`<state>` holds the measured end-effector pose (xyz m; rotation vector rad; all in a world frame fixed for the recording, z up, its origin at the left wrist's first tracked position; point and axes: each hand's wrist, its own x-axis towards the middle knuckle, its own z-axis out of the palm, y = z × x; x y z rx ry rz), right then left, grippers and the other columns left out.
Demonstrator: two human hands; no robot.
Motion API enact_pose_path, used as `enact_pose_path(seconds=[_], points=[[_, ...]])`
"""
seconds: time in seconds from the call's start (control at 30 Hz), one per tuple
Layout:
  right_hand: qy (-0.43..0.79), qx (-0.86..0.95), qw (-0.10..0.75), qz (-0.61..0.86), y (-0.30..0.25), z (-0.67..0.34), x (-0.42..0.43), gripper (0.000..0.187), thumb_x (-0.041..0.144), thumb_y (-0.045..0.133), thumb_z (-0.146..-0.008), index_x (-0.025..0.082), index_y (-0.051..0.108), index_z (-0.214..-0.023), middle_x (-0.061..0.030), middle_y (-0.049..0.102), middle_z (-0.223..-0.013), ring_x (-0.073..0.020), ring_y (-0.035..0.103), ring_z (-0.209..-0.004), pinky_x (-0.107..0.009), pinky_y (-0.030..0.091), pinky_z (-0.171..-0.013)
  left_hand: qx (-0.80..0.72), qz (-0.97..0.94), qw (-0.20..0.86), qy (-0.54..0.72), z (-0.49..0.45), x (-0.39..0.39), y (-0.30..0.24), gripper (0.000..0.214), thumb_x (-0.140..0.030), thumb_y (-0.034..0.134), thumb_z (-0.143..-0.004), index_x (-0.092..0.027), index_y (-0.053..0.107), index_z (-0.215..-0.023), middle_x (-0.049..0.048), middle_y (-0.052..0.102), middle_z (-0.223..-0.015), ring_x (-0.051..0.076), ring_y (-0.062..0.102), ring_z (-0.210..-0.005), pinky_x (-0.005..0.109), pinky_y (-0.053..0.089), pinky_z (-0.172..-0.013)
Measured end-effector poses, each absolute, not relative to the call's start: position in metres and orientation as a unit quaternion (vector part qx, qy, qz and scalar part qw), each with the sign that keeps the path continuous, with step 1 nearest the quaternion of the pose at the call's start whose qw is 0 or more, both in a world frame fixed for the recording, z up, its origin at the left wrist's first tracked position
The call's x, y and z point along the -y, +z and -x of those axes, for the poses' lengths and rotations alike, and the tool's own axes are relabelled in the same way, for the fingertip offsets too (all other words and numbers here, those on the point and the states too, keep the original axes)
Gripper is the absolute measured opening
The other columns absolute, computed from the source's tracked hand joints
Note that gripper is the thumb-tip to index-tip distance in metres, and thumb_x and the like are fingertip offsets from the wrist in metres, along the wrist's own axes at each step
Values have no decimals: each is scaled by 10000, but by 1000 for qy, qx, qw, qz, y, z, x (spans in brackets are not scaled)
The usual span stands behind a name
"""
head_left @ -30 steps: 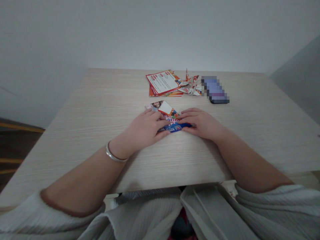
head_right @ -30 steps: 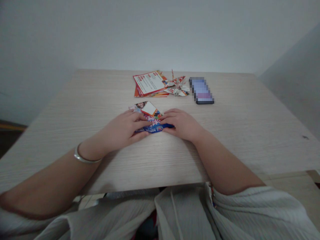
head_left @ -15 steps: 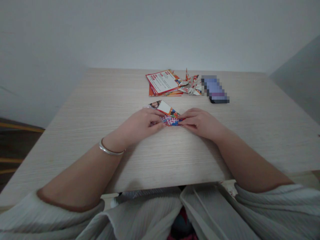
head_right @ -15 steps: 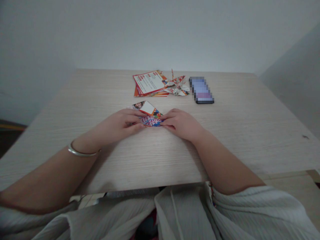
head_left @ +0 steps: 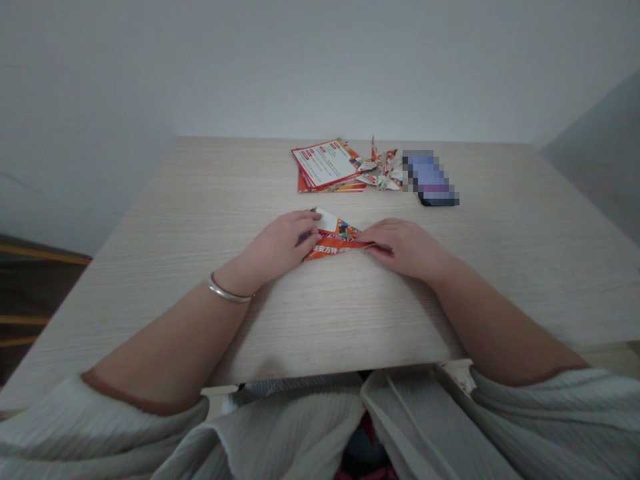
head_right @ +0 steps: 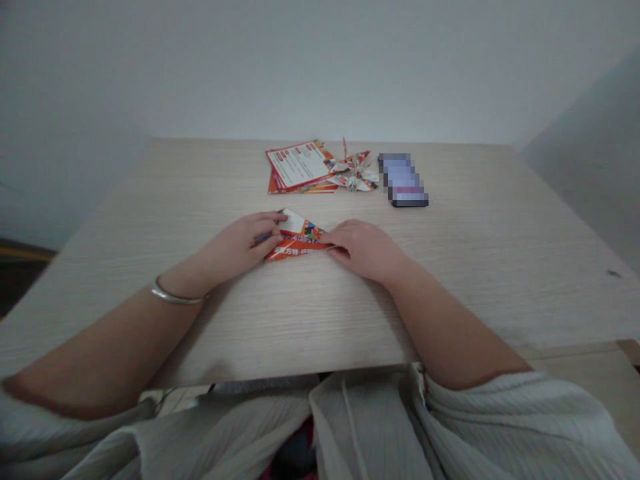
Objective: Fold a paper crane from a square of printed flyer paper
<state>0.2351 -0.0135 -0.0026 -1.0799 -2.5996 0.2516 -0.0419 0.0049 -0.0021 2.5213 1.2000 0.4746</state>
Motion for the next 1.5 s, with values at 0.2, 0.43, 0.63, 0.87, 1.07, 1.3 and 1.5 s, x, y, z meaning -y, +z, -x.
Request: enact_pose_path(seconds=[0.2,0.43,0.63,0.87,1.07,1.3,1.5], points=[[19,915,128,382,1,-226,22,357,245,549,-1014,257,697,-1338,-72,765,-1278,-248,741,-1076,-389,565,-939,-440,-885,80,132,36,-2,-3,318,-272,434,-991,-105,700,-1038,202,693,-1285,314,619,-1267,524,492,-1132],[13,926,142,350,-4,-218,20,291,250,544,-1016,195,783,-1172,-108,799,-1132,-248,716,-998,-401,557,-938,-456,-880,56,124,36,-2,-6,311,-258,449,-986,-100,681,-1118,200,683,-1307,315,628,-1254,505,508,-1113],[106,883,200,412,-11,-215,16,274,234,637,-947,186,767,-1183,-89,795,-1034,-231,704,-923,-364,544,-853,-468,-870,69,136,35,1,-2,315,-285,432,-993,-110,666,-1109,179,716,-1199,299,673,-1108,493,542,-1033],[93,854,246,448,-14,-214,12,193,161,600,-912,217,777,-967,-63,785,-988,-230,693,-902,-377,530,-851,-472,-822,209,241,34,1,-5,267,-356,441,-995,-180,640,-963,125,711,-1234,246,667,-1110,460,546,-1004],[60,914,197,349,-15,-222,12,232,191,620,-940,241,813,-1060,-81,781,-1075,-245,678,-989,-405,527,-913,-389,-863,253,199,37,2,-1,237,-409,622,-940,-198,727,-959,135,593,-1493,309,473,-1458,595,326,-1217],[80,920,181,339,-13,-230,10,177,267,660,-950,249,830,-993,-74,788,-1090,-247,681,-1013,-413,532,-928,-399,-852,294,168,39,3,6,204,-392,679,-915,-213,732,-833,77,599,-1506,329,410,-1513,699,183,-1235],[92,899,204,377,-11,-226,10,196,231,613,-958,179,802,-957,-97,794,-1003,-248,706,-950,-399,541,-898,-445,-835,247,207,37,-3,-7,184,-308,591,-924,-173,674,-831,149,608,-1467,274,520,-1423,535,422,-1192]])
